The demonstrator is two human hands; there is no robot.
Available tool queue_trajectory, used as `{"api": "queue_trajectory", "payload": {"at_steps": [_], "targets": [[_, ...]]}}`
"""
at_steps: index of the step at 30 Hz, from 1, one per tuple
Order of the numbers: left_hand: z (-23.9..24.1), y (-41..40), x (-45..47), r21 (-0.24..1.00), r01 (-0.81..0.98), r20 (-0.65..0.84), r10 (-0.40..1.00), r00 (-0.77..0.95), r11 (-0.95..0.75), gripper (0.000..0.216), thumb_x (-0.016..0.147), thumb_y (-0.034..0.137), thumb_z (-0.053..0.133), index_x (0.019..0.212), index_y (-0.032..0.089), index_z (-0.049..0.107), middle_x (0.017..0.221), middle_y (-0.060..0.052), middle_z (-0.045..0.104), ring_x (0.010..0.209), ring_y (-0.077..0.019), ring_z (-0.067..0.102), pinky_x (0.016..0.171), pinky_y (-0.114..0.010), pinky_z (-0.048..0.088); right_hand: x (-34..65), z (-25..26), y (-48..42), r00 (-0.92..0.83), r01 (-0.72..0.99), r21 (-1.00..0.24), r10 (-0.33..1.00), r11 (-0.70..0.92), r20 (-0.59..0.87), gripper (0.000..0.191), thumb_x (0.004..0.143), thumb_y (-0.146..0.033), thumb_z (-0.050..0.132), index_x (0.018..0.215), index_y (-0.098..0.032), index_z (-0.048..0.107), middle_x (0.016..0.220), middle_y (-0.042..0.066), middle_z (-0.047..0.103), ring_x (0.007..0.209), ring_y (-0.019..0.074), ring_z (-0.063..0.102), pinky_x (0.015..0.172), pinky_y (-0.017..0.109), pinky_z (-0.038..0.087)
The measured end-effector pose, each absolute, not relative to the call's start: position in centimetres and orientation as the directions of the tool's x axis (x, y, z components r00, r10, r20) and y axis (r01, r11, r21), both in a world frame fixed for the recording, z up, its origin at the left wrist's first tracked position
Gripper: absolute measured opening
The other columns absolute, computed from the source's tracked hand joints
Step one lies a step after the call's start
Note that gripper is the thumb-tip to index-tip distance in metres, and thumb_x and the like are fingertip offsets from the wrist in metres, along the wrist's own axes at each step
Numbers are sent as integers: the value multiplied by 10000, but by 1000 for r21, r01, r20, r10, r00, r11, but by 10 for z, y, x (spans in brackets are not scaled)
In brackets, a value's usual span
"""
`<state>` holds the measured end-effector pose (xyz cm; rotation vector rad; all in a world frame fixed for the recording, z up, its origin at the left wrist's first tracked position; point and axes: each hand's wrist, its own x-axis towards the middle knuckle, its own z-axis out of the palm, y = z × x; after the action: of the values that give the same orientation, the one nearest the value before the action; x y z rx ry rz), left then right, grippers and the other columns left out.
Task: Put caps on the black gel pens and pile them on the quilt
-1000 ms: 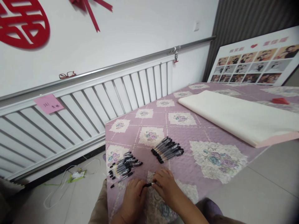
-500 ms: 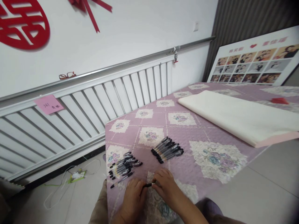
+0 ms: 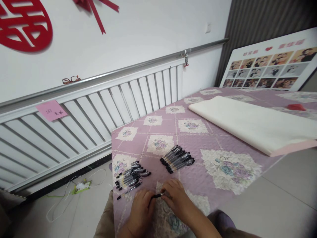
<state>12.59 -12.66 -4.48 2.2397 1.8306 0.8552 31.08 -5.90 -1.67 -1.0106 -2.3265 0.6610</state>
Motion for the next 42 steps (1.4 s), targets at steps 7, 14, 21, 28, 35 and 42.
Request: {"api": "queue_trajectory", "payload": {"at_steps": [7,14,21,28,35,42], "targets": [[-47,-127,125,442,854,338,933,123,-273,202,930,233,439,1019,228,621,903,-44,652,841,-207,586,757,-366,485,310,-16,-59,-577,541,-595,777,595,252,30,853,-261,612,866,-234,610,913,22,634,956,224,544,930,427,352],[-42,-126,127,483,841,331,940,81,-242,186,910,192,447,979,227,616,921,-38,647,876,-203,585,789,-362,483,319,-25,-50,-532,473,-661,787,582,312,89,891,-276,550,837,-217,588,850,28,629,867,206,559,805,354,406],[-42,-127,128,460,856,311,946,93,-236,193,898,193,450,989,227,617,927,-48,650,885,-215,585,792,-378,482,324,-25,-48,-478,400,-721,800,565,362,142,914,-299,507,878,-210,613,857,31,630,844,194,568,766,323,422],[-52,-125,127,445,874,298,953,61,-195,263,855,172,461,1078,198,598,991,-79,659,911,-239,590,818,-421,480,296,-31,-63,-560,478,-607,753,635,346,83,852,-179,598,871,-237,655,895,16,652,918,199,558,886,371,375],[-52,-125,126,417,891,263,962,72,-180,273,853,172,478,1096,212,596,993,-65,665,912,-241,589,822,-428,481,284,-36,-66,-547,571,-559,786,602,288,117,884,-206,574,873,-271,671,915,-2,659,953,190,548,996,443,269],[-56,-124,126,288,938,284,953,107,-191,243,847,165,514,1066,209,609,952,-57,668,869,-237,594,782,-406,495,282,-36,-65,-557,595,-556,796,581,236,64,863,-250,620,838,-269,676,947,-11,671,994,190,542,1026,458,213]]}}
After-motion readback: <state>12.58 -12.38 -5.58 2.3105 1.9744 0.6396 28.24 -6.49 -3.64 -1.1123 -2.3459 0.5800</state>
